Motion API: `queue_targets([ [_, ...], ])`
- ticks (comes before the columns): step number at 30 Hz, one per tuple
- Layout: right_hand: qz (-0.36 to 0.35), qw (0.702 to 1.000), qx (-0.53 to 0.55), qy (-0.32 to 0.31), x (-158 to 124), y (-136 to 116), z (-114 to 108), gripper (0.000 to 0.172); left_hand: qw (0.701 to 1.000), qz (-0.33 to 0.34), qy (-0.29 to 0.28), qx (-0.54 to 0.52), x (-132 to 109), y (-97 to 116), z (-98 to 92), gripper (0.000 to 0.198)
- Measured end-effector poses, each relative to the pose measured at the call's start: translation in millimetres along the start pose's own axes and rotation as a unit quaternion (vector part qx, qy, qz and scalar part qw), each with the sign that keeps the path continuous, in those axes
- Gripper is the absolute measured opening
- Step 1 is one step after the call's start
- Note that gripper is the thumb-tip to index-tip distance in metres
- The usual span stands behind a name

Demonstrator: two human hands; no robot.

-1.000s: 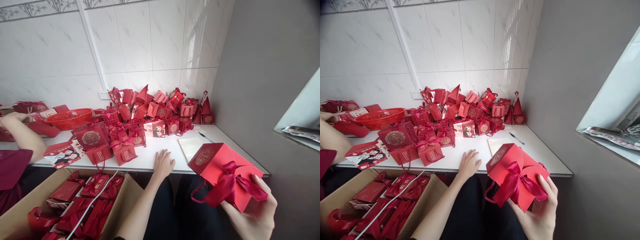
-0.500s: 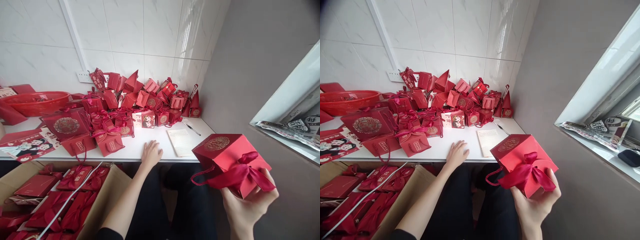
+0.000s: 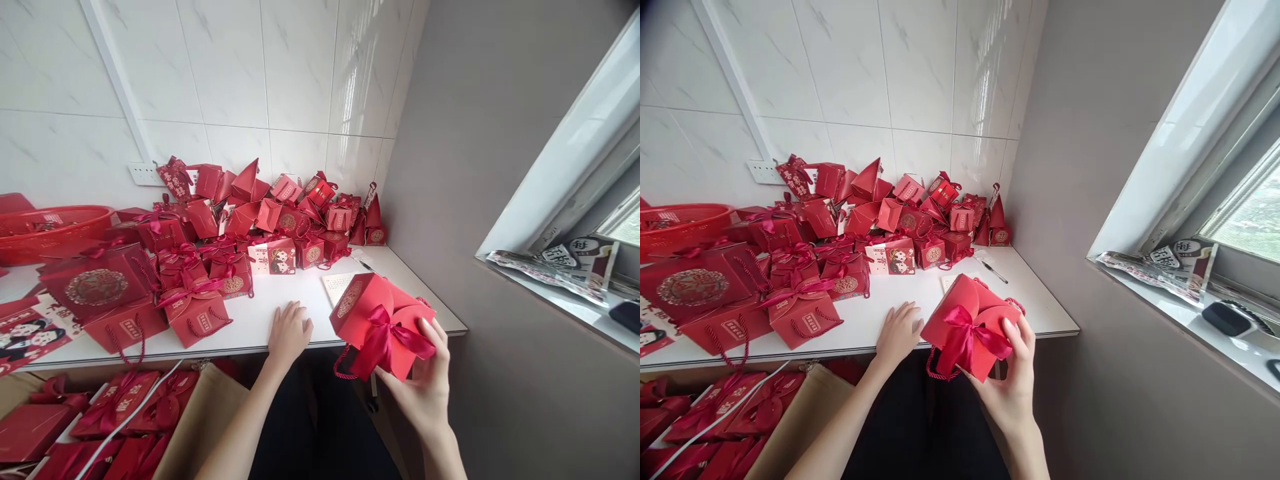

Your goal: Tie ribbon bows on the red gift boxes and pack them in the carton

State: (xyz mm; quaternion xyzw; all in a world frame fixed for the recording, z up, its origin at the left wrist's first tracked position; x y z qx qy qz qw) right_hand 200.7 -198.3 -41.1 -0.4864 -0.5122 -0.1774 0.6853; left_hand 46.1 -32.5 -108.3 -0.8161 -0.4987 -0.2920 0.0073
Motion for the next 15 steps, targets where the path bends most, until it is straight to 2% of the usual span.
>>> queue_targets([
  [9, -0.032, 0.998, 0.006, -0.063, -1, 16, 38, 0.079, 0.999, -0.011, -0.007, -0.037, 0, 4, -10.5, 0.028],
  [12, -0.023, 0.997, -0.001, -0.08, -6, 25, 41, 0.077, 0.999, 0.005, 0.022, -0.042, -1, 2, -6.0, 0.025],
  [15, 0.023, 0.997, -0.011, -0.077, -13, 36, 40, 0.074, 0.997, 0.025, 0.068, -0.034, -3, 0, 0.7, 0.02],
])
Point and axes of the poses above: each hand's wrist, its own x-axis towards the middle knuckle, its own z-axis out of the palm, y = z × x, the point moved 3 cm from there along x, towards the middle knuckle, and after that the axes turned 10 degrees about y, right-handed, at the moved point
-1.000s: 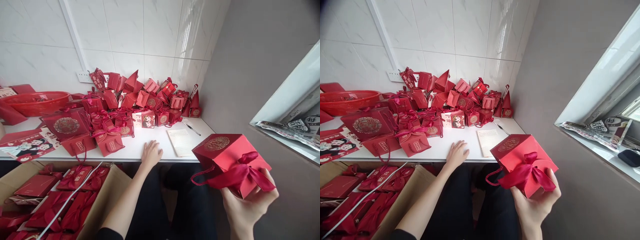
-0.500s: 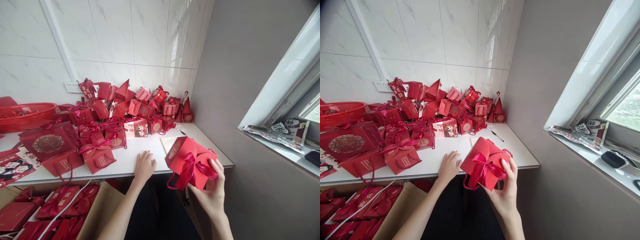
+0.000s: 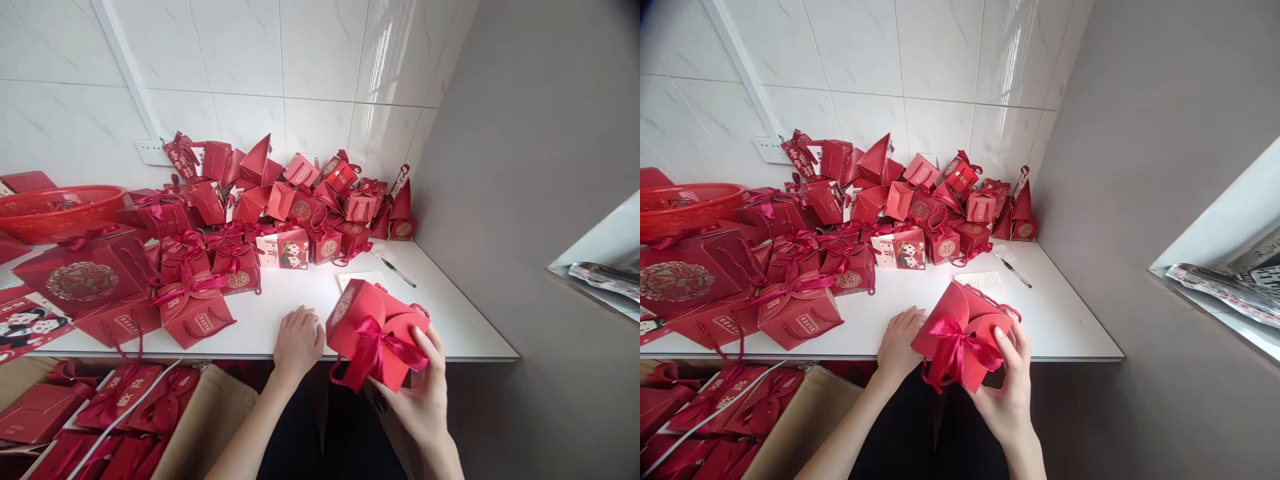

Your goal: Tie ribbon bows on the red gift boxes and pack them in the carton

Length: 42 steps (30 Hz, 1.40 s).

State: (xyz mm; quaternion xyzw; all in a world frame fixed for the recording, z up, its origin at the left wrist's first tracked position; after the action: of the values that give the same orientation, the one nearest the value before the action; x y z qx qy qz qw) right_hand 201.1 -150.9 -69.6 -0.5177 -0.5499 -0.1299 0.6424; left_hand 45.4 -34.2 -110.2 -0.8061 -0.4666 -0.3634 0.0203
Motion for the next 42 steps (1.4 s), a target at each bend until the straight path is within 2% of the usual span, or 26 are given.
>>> queue_targets([
  [4, 0.038, 0.999, 0.016, -0.003, -6, 13, 1, 0.074, 0.999, 0.013, 0.042, 0.009, -4, -2, 5.8, 0.018],
  [14, 0.103, 0.994, 0.009, -0.023, -17, 30, 4, 0.069, 0.996, 0.038, 0.08, 0.017, -5, 2, 3.7, 0.018],
  [23, 0.145, 0.987, 0.006, -0.063, -21, 34, 21, 0.056, 0.997, 0.028, 0.066, -0.021, -8, 2, 1.8, 0.018],
  [31, 0.152, 0.984, 0.025, -0.091, -23, 53, 39, 0.058, 0.992, 0.044, 0.106, -0.044, -11, 1, 4.1, 0.018],
  [42, 0.222, 0.966, 0.087, -0.101, -23, 69, 52, 0.062, 0.991, 0.013, 0.129, -0.027, -13, 0, 7.3, 0.017],
])
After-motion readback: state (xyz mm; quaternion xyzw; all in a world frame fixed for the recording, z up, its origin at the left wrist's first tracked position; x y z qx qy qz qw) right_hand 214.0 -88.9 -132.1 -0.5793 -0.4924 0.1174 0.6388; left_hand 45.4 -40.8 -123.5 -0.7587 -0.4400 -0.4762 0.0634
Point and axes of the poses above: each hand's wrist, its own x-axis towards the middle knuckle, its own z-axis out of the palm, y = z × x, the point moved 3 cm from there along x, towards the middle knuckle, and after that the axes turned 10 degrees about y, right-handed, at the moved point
